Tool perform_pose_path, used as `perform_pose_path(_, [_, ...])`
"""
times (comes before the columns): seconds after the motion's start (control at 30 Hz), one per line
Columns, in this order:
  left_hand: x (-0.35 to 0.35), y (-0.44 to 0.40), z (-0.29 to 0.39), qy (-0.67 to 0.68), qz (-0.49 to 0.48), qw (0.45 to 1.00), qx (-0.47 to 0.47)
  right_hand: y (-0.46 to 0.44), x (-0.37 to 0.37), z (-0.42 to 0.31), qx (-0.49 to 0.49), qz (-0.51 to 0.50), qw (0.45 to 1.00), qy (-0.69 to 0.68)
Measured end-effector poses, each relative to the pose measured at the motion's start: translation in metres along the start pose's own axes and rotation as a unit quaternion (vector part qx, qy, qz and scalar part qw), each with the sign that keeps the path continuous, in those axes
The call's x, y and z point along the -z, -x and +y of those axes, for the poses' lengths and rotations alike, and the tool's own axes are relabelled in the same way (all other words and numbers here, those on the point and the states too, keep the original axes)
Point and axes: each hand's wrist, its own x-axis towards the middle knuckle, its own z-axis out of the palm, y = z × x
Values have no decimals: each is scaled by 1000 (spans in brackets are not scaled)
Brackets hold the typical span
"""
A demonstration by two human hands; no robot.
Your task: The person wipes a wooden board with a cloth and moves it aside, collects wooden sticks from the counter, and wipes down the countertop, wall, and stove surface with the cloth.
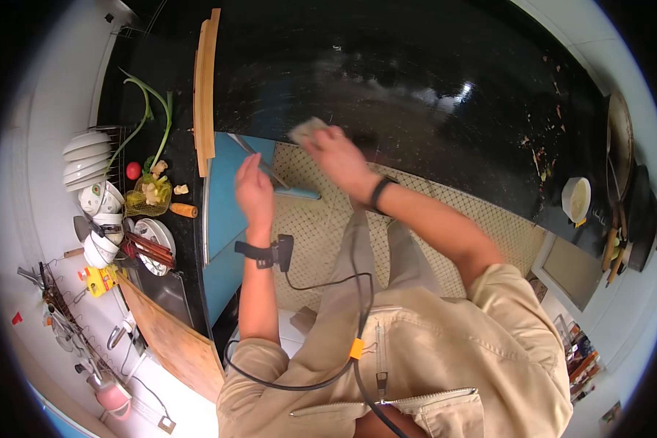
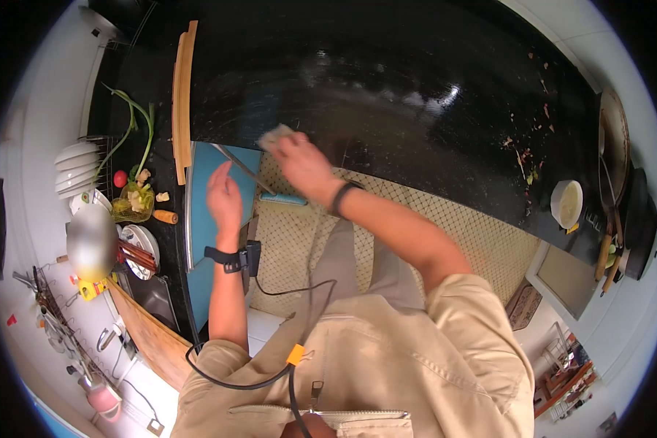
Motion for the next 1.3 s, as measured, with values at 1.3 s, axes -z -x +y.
perform_pose_path(1.3, [-198,93,355,261,-786,560,-29,44,341,541,-451,197,849,190])
